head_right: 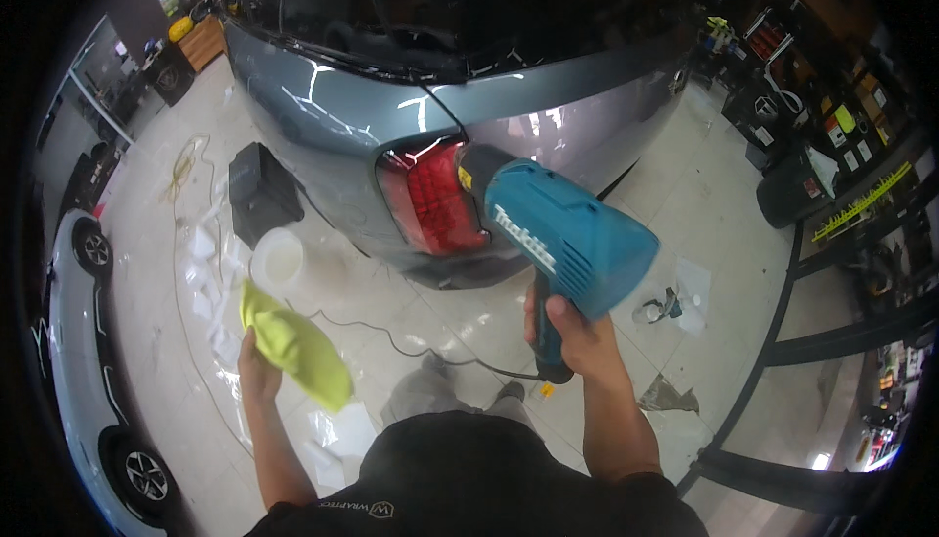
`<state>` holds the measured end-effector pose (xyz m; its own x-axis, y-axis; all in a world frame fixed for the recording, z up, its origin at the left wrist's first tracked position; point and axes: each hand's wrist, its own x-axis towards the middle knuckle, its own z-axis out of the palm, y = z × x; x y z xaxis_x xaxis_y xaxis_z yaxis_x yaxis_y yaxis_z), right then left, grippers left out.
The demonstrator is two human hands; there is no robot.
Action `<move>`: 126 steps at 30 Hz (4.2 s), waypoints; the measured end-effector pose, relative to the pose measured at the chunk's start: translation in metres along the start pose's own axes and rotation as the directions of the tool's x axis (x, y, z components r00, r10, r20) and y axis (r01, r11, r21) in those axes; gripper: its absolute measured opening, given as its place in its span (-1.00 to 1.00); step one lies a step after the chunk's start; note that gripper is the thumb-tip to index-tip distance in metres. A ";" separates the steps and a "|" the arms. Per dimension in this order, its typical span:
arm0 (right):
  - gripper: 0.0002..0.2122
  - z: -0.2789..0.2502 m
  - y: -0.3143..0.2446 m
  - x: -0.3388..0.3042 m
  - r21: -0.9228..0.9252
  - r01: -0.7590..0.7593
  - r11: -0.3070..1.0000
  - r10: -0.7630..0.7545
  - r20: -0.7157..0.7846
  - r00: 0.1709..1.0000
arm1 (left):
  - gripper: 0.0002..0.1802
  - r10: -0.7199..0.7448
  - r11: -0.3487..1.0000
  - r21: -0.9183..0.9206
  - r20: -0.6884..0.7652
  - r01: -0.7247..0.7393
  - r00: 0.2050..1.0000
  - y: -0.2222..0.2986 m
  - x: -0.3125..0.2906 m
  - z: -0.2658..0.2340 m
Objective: The person applies a protective film to the rear bumper of a car. They use a squeegee to smooth the film, a knife to trim the edges, and a heat gun to conform the material to the curves. The person also wipes the surface with a cloth and uses a spray bottle.
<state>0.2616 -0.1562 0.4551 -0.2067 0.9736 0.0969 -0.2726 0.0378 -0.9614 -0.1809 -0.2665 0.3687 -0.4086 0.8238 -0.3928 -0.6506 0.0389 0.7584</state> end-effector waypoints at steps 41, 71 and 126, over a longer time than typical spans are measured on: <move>-0.45 -0.062 -0.025 0.052 0.325 -0.153 0.933 0.130 0.089 0.987 | -0.69 0.372 -0.538 0.425 0.895 -0.728 0.248 -0.116 0.119 0.323; -0.53 -0.047 -0.019 0.048 0.267 -0.125 0.955 0.128 0.005 0.992 | -0.71 0.511 -0.397 0.501 0.816 -0.769 0.268 -0.109 0.124 0.316; -0.53 -0.039 0.007 0.052 0.312 -0.193 0.930 0.179 0.071 0.981 | -0.72 0.499 -0.335 0.611 0.761 -0.717 0.415 -0.087 0.129 0.295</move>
<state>0.2856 -0.0969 0.4431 -0.3188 0.9460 -0.0587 -0.5072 -0.2226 -0.8326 0.0114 0.0031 0.4056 -0.0071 0.7916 0.6110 0.9021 -0.2585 0.3455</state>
